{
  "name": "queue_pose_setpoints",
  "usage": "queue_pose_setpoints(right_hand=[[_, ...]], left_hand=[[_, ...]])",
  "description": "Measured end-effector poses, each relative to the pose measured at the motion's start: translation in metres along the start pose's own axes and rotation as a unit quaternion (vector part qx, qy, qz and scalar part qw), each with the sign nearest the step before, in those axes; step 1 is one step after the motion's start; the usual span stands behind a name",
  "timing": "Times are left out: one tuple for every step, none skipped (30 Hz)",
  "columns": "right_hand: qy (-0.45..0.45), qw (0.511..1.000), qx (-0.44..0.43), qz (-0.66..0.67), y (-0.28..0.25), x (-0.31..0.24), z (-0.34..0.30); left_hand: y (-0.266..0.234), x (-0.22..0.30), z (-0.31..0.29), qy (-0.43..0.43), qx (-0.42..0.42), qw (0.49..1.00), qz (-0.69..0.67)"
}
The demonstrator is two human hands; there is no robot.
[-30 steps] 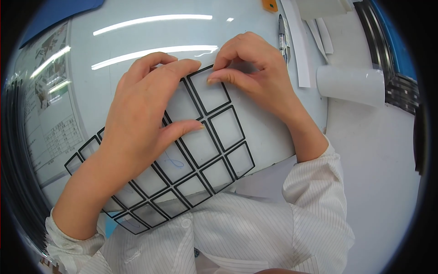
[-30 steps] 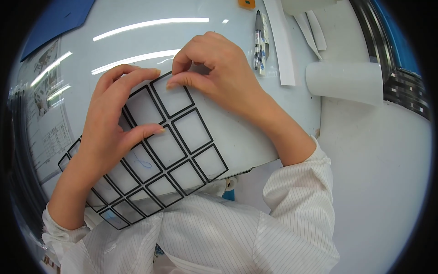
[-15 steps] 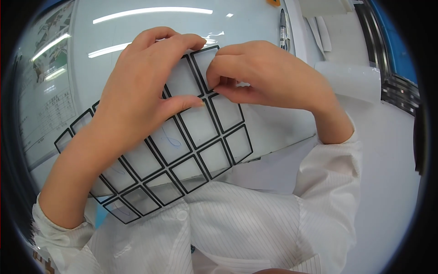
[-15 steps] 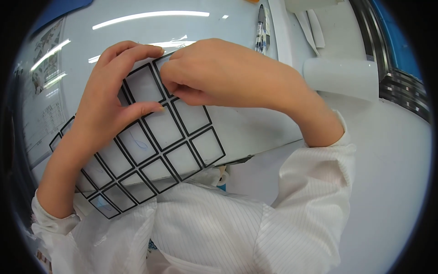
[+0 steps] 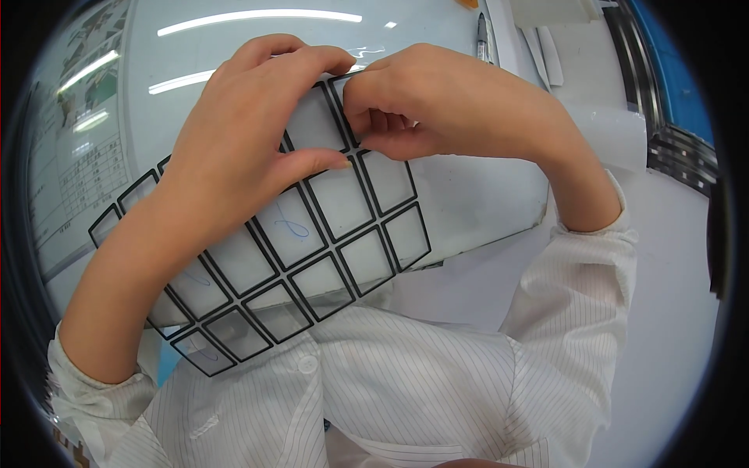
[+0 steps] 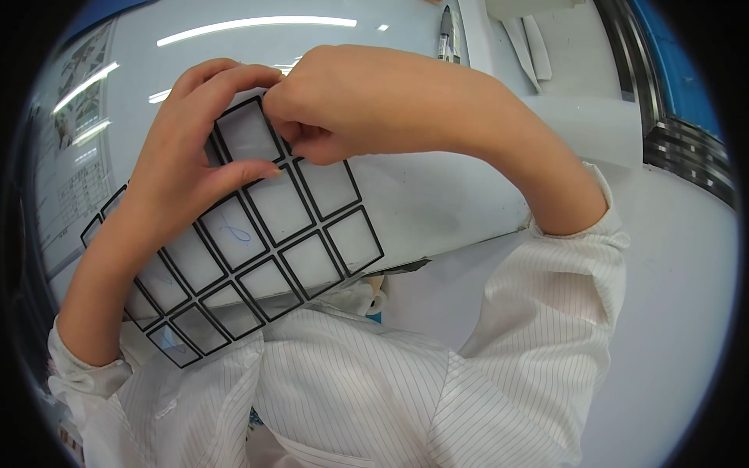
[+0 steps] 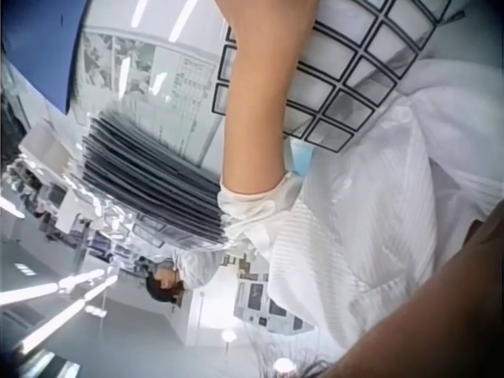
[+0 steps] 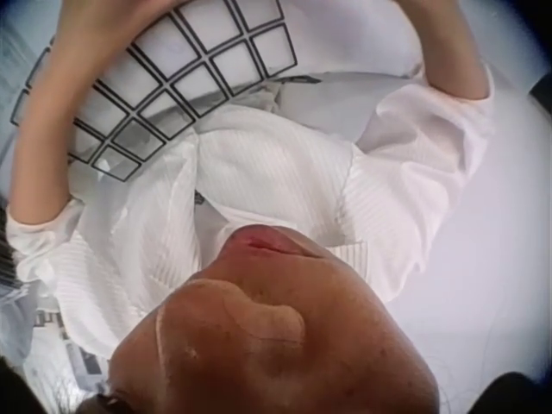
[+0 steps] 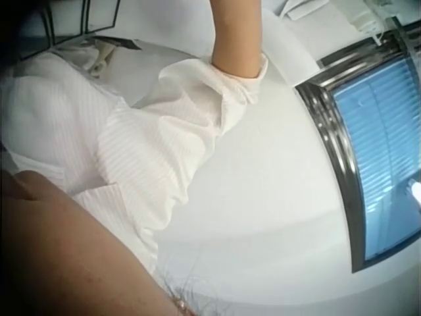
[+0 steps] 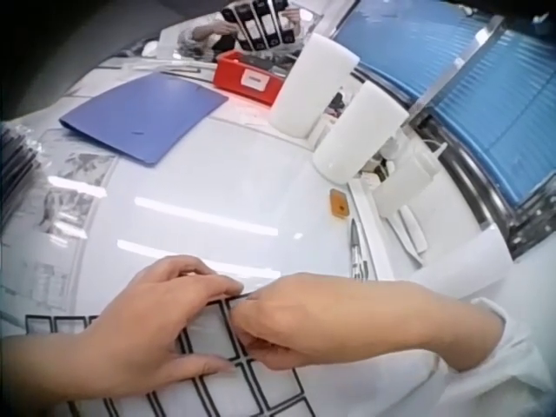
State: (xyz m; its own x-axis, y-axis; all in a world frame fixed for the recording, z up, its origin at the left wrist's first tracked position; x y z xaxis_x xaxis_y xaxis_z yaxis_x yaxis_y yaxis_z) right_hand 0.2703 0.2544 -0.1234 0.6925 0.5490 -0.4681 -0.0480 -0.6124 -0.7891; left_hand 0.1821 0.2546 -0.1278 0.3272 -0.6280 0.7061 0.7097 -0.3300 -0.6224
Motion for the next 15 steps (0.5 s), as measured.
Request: queue_pose_setpoints(right_hand=[[-0.010, 1.000, 0.009, -0.004, -0.0011, -0.0010, -0.0002], [-0.020, 1.000, 0.017, -0.009, -0.0026, -0.0027, -0.0003], [-0.020, 1.000, 0.017, -0.009, -0.0031, -0.0032, 0.0001], [-0.027, 0.999, 0.015, -0.020, -0.0036, -0.0049, 0.0005], [-0.033, 0.999, 0.015, -0.031, -0.0035, -0.0064, 0.0012], [-0.034, 0.999, 0.014, -0.031, -0.0034, -0.0059, 0.0020], [-0.029, 0.999, 0.015, -0.035, -0.0036, -0.0040, 0.0030], [-0.025, 0.999, 0.016, -0.040, -0.0043, -0.0030, 0.0034], [-0.025, 0.999, 0.016, -0.040, -0.0045, -0.0036, 0.0034], [-0.021, 1.000, 0.015, -0.006, -0.0046, -0.0036, 0.0031], [-0.017, 0.999, 0.014, 0.028, -0.0048, -0.0028, 0.0030], [-0.017, 0.999, 0.013, 0.028, -0.0048, -0.0023, 0.0031], [-0.019, 1.000, 0.014, 0.020, -0.0047, -0.0023, 0.0033], [-0.023, 1.000, 0.014, 0.013, -0.0052, -0.0029, 0.0031], [-0.023, 1.000, 0.015, 0.013, -0.0059, -0.0027, 0.0034]], left_hand=[[-0.0002, 0.0008, 0.0004, -0.001, 0.001, 1.000, -0.001], [-0.0005, 0.0012, 0.0005, -0.002, 0.001, 1.000, -0.001], [-0.0006, 0.0010, 0.0005, -0.003, 0.002, 1.000, -0.002], [-0.0003, 0.0007, 0.0007, -0.003, 0.002, 1.000, 0.000], [0.0000, 0.0001, 0.0005, -0.003, 0.001, 1.000, 0.001], [0.0001, -0.0004, 0.0001, -0.004, 0.001, 1.000, 0.001], [-0.0004, -0.0001, -0.0004, 0.000, 0.005, 1.000, 0.003], [-0.0014, 0.0006, -0.0007, 0.003, 0.009, 1.000, 0.005], [-0.0017, 0.0005, -0.0008, 0.003, 0.009, 1.000, 0.005], [-0.0009, -0.0002, -0.0010, 0.001, 0.003, 1.000, 0.005], [0.0003, -0.0011, -0.0006, -0.001, -0.002, 1.000, 0.004], [0.0006, -0.0013, -0.0004, -0.001, -0.002, 1.000, 0.003], [0.0006, -0.0010, -0.0002, 0.002, 0.000, 1.000, 0.003], [0.0000, 0.0002, 0.0000, 0.004, 0.002, 1.000, 0.004], [-0.0004, 0.0010, 0.0002, 0.004, 0.002, 1.000, 0.004]])
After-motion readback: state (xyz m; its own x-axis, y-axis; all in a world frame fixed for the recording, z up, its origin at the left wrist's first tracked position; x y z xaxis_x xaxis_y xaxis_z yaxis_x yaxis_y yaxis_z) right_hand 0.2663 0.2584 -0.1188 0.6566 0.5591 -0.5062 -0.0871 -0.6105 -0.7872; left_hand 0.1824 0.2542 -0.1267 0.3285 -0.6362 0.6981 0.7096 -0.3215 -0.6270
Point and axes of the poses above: each hand's wrist, its own z-axis towards the middle knuckle, its own y-axis out of the palm, x = y × z, the point moved 10 cm from there along z, towards the middle knuckle, and after that the axes turned 2 degrees about x, right-handed, at the moved point
